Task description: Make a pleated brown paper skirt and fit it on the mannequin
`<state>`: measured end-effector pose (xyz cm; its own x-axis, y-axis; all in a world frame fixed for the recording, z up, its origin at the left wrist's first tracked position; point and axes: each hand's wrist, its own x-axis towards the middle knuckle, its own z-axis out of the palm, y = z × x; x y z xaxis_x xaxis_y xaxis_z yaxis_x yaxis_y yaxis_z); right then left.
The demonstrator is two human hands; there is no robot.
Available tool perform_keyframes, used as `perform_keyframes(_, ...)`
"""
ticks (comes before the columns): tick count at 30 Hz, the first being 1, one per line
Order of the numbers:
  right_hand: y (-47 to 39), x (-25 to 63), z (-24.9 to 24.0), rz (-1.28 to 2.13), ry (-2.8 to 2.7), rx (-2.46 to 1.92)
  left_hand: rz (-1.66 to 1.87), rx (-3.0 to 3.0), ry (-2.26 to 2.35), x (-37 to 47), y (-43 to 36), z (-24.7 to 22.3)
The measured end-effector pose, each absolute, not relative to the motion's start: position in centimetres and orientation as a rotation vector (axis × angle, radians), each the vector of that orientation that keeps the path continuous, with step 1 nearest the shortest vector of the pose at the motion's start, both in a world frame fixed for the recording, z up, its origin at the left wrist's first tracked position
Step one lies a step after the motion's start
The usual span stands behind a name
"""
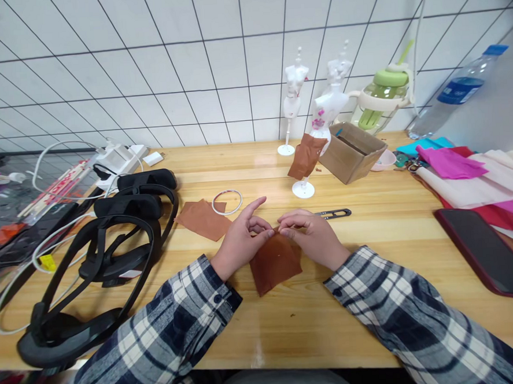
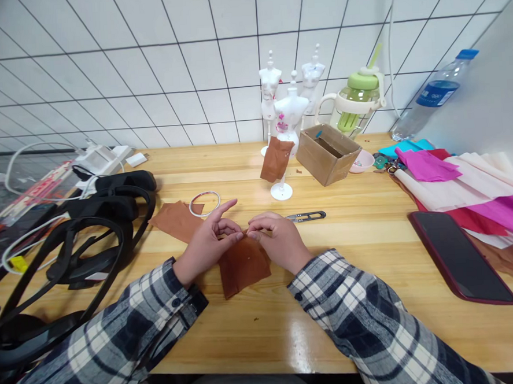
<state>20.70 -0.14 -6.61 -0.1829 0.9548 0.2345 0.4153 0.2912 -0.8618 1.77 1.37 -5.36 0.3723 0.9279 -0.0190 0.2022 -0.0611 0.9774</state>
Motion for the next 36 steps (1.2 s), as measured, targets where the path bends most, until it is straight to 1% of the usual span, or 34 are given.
perform_keyframes(5, -0.28, 20.71, -6.14, 0.817, -1.907, -1.315, 0.798, 1.567, 1.058, 1.68, 1.37, -5.34)
perform_keyframes(17, -0.77, 20.85, -6.06, 0.496, -2.134, -1.17, 0.761, 1.608, 1.145, 1.53, 1.27, -4.85)
perform_keyframes(27, -0.73, 21.17, -6.13, 0.526, -2.084, -1.171, 0.885, 1.632, 1.216, 1.44, 1.58, -4.53)
perform_keyframes(36, -0.93, 21.0, -6.07, 0.38, -1.978, -1.243, 0.889, 1.739, 1.245, 1.19, 1.81, -4.98)
